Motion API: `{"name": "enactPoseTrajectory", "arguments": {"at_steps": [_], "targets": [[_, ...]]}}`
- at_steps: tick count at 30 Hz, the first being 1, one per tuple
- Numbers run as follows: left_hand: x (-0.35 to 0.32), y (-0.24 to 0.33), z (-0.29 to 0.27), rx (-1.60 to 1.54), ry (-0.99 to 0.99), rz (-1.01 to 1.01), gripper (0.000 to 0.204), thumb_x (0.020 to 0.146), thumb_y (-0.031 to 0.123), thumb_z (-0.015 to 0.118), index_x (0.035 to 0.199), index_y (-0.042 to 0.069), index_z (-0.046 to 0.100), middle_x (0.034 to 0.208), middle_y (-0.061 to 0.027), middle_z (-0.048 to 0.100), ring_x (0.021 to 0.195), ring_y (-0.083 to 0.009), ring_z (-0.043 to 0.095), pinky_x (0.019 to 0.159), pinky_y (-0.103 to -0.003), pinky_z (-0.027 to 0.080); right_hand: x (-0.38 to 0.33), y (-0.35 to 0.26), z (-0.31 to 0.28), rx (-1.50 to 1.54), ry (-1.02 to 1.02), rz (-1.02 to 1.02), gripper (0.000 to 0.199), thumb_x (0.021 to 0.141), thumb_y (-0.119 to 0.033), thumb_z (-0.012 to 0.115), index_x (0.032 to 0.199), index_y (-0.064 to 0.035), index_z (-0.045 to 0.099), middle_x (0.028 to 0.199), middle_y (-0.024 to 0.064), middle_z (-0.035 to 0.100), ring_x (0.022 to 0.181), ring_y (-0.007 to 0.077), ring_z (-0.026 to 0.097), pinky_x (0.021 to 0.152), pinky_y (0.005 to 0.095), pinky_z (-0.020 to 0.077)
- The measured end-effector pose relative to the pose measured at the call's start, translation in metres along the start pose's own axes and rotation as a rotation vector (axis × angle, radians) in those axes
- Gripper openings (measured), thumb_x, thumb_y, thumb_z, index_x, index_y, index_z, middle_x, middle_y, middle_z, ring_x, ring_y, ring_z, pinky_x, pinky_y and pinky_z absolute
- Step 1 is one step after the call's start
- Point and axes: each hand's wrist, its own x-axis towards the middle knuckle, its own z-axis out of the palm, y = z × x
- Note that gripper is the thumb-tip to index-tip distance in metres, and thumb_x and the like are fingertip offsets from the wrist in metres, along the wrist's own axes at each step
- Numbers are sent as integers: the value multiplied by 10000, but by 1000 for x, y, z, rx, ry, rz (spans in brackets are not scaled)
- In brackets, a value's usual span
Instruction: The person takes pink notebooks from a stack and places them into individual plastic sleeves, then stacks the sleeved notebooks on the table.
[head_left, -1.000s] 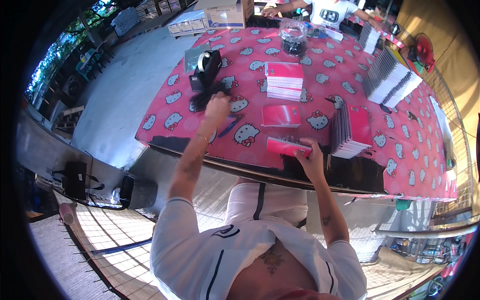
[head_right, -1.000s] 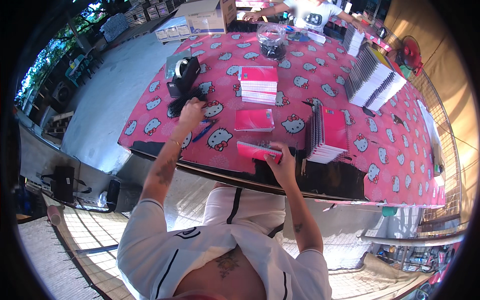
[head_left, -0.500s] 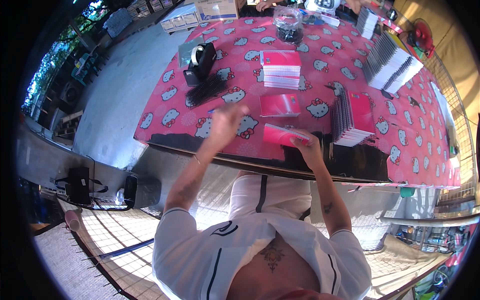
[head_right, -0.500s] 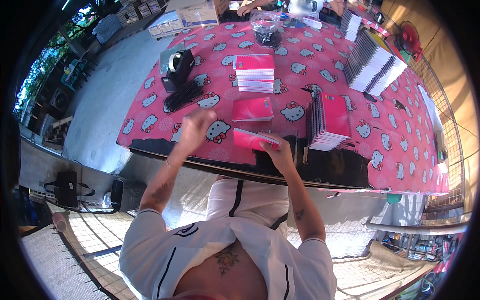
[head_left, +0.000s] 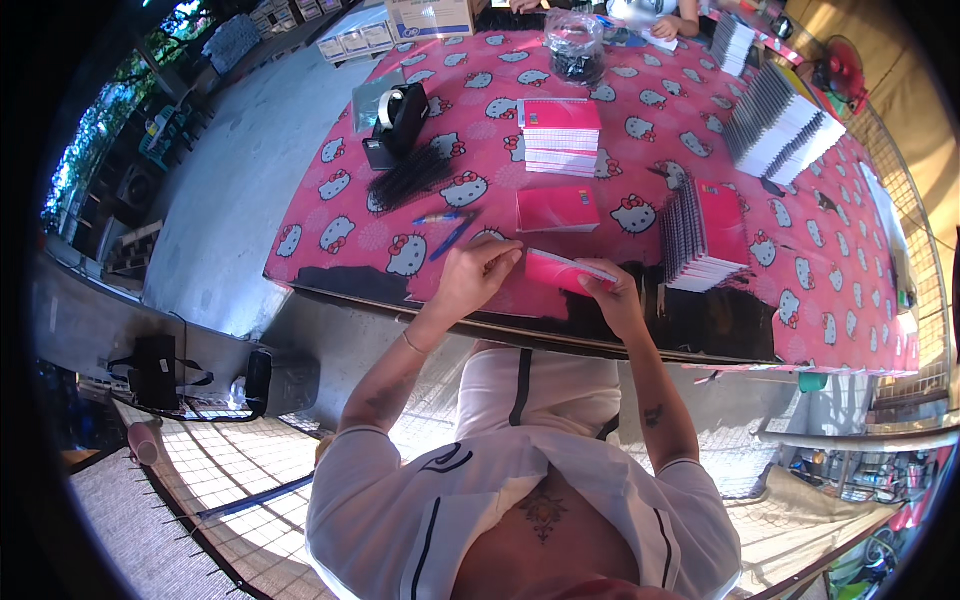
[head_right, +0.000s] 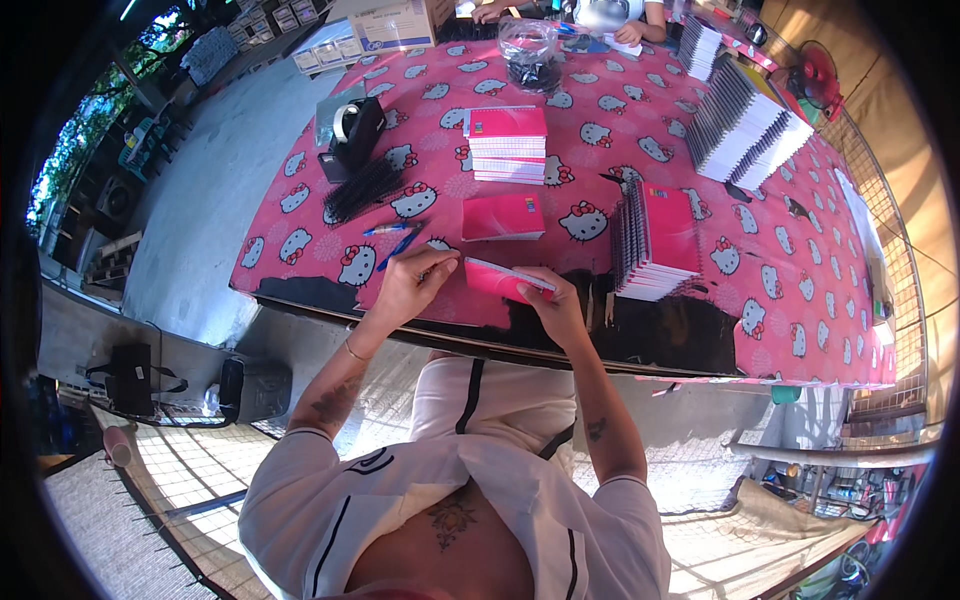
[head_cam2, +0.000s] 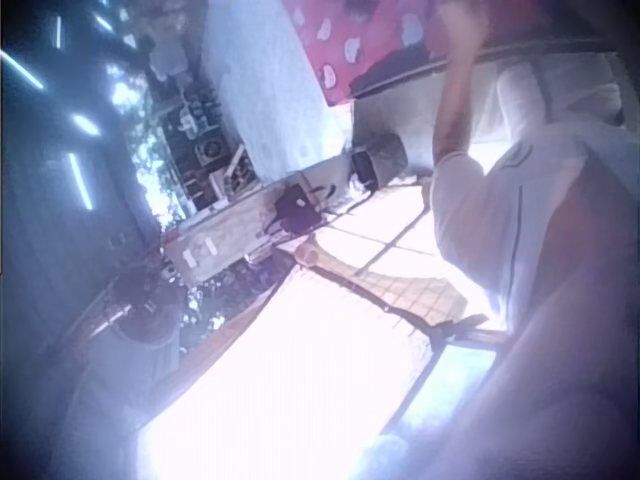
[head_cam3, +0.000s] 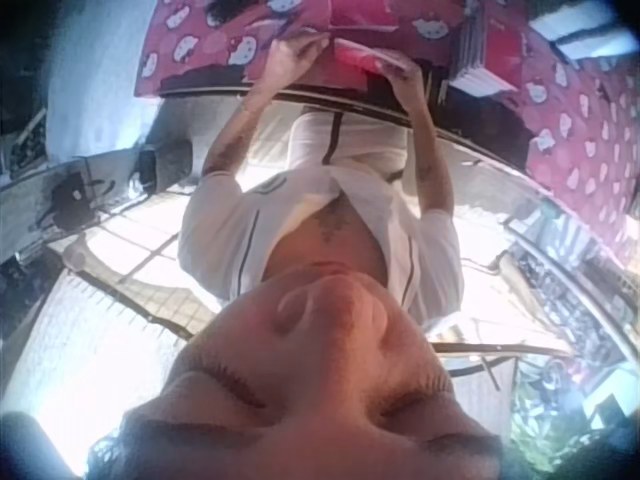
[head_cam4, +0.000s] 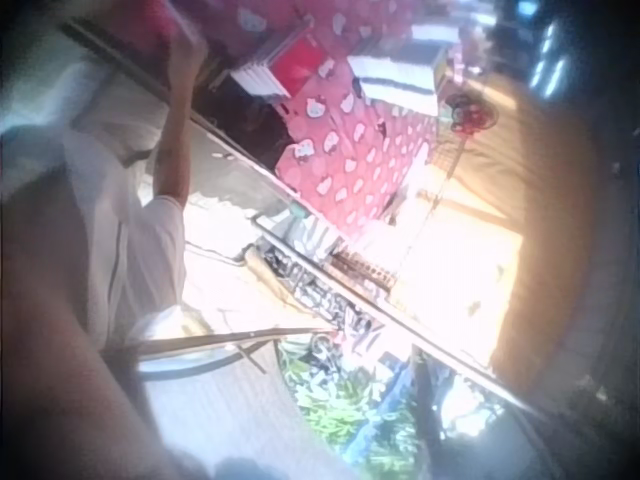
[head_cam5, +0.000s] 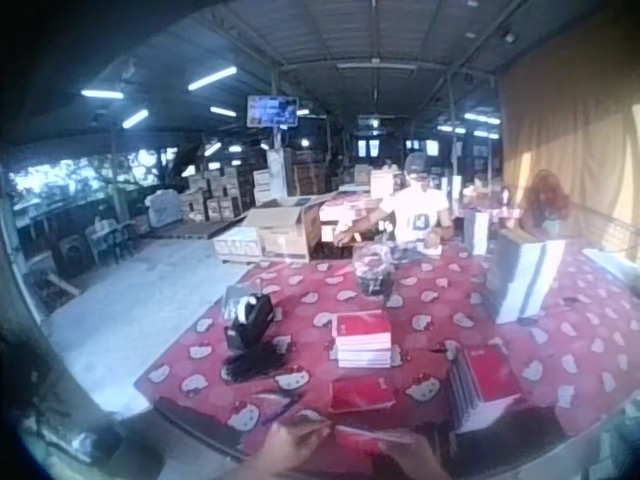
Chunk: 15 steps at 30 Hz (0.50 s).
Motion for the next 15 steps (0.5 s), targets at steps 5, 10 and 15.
{"name": "enactPoseTrajectory", "arguments": {"at_steps": [5, 10, 15], "targets": [[4, 0, 1, 84, -25, 17, 155, 874, 54, 705, 1017, -1, 725, 790, -121, 683, 619, -186, 629, 584, -295, 489, 0, 1, 0, 35, 13, 13, 235, 950, -91, 655, 1165, 1, 670, 1093, 54, 676, 1030, 117, 601, 932, 259, 457], [4, -15, 3, -33, -49, -9, 160, 890, 70, 693, 1035, 6, 715, 830, -127, 685, 663, -228, 646, 609, -313, 506, -1, 6, -2, 2, 0, -10, 233, 951, -94, 655, 1162, 3, 670, 1082, 51, 677, 1022, 113, 600, 930, 264, 458], [5, -9, 2, 65, -98, 133, 228, 888, 98, 704, 1099, 18, 675, 892, -148, 669, 760, -261, 663, 644, -357, 523, -2, 3, -2, 8, -9, 30, 235, 945, -89, 662, 1161, 4, 672, 1081, 58, 680, 1015, 119, 604, 929, 266, 461]]}}
